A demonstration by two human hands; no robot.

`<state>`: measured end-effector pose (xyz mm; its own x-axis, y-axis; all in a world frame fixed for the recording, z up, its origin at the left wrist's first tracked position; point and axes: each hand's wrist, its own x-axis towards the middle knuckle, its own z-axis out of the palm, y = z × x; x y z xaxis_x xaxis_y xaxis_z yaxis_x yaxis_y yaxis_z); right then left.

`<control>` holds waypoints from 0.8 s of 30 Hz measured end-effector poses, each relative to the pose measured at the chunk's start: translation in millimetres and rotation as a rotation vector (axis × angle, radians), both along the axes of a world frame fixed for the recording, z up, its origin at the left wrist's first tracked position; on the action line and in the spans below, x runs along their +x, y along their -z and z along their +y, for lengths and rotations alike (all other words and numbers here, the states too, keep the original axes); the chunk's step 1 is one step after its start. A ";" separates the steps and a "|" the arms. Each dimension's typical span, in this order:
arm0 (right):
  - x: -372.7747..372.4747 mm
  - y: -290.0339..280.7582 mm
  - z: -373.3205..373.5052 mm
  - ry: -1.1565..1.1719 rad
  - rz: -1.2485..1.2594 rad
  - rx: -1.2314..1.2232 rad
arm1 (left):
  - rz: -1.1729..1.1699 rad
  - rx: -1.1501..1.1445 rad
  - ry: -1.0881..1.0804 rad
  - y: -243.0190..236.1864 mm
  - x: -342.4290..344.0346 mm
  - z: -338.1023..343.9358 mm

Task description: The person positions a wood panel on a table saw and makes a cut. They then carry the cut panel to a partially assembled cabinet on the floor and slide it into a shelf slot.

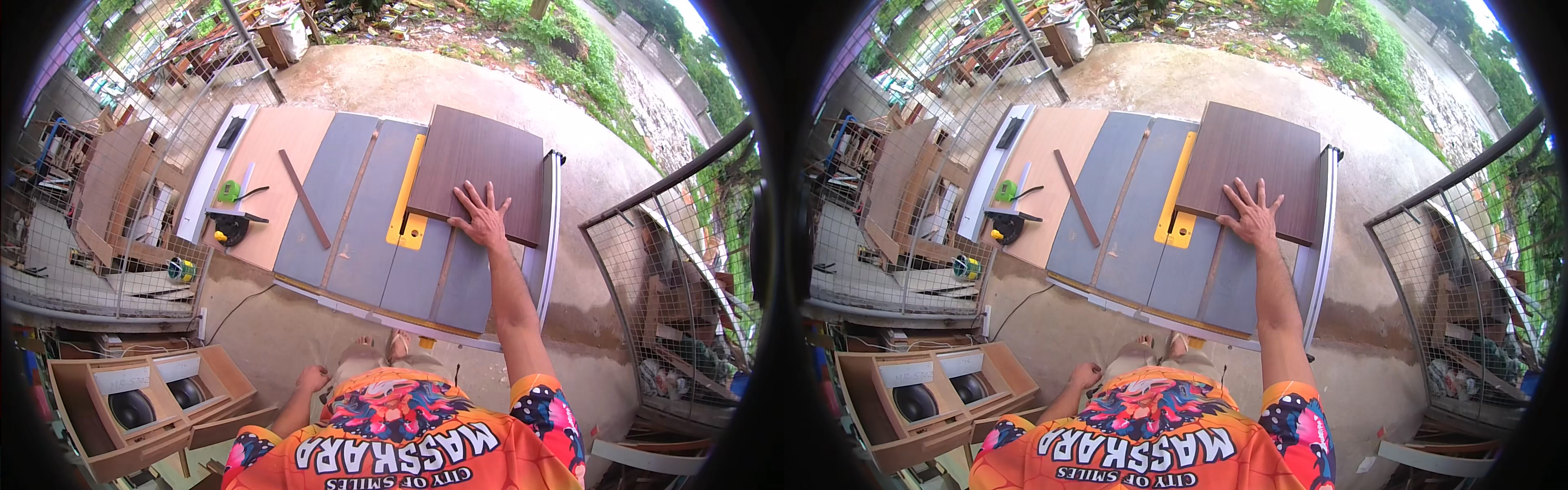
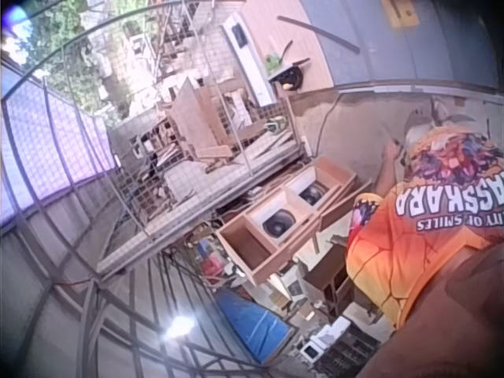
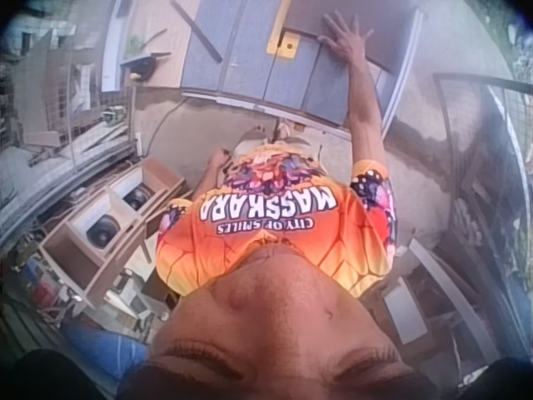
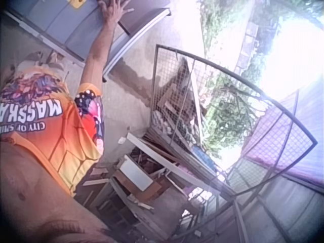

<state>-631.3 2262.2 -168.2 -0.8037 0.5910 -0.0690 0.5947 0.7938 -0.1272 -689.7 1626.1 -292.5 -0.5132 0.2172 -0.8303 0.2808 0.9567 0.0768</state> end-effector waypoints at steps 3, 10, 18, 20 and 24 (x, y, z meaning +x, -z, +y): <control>0.3 -1.0 -0.4 0.002 -0.006 -0.006 | -0.013 -0.027 -0.017 0.8 0.4 -0.2; -3.6 -1.7 0.6 0.005 -0.016 -0.009 | -0.045 -0.042 -0.049 15.4 0.0 -12.2; -3.9 1.8 4.6 0.005 -0.016 0.006 | -0.059 -0.048 -0.045 13.0 -1.8 -12.5; -4.5 1.1 5.3 0.004 -0.027 0.009 | -0.062 -0.058 -0.045 11.4 -1.6 -10.9; -6.9 0.7 6.2 0.005 -0.028 0.010 | -0.058 -0.069 -0.035 15.2 -1.8 -14.9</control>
